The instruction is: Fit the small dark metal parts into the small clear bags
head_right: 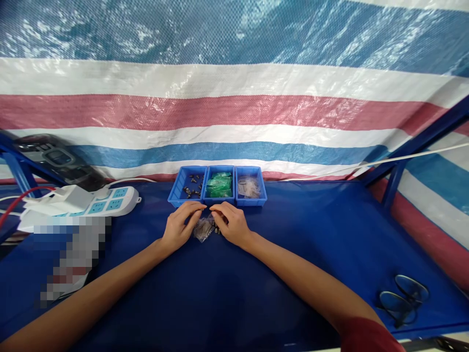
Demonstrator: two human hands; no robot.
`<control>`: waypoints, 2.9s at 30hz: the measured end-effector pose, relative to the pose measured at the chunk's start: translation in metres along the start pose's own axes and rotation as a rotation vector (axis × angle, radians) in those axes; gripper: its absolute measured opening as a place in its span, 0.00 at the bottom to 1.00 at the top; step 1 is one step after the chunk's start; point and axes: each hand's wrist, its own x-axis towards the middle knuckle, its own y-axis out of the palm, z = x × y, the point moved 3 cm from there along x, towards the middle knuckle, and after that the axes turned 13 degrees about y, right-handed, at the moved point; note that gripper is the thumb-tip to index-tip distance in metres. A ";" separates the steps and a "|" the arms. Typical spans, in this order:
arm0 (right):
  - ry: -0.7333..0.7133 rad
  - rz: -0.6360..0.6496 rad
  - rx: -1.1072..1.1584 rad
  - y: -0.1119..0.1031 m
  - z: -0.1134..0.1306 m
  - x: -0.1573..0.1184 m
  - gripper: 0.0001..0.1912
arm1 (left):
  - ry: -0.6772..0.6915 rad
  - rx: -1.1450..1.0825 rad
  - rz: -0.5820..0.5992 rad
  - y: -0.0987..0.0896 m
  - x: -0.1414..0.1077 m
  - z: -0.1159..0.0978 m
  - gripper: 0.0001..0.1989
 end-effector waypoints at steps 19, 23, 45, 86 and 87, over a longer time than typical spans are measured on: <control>-0.056 0.042 0.019 0.004 -0.004 0.000 0.09 | -0.024 -0.051 0.093 0.009 -0.009 0.008 0.11; -0.021 -0.012 0.022 0.001 -0.001 0.000 0.09 | 0.023 -0.041 0.071 0.009 -0.004 0.005 0.12; 0.009 0.000 -0.020 0.000 -0.002 0.002 0.10 | 0.025 -0.060 0.031 0.003 -0.001 0.002 0.13; -0.031 0.070 -0.019 0.005 -0.004 0.001 0.11 | 0.034 -0.026 -0.011 0.002 0.000 -0.001 0.08; -0.039 0.082 -0.022 0.005 -0.004 0.001 0.11 | 0.025 -0.021 -0.014 0.001 0.000 -0.001 0.08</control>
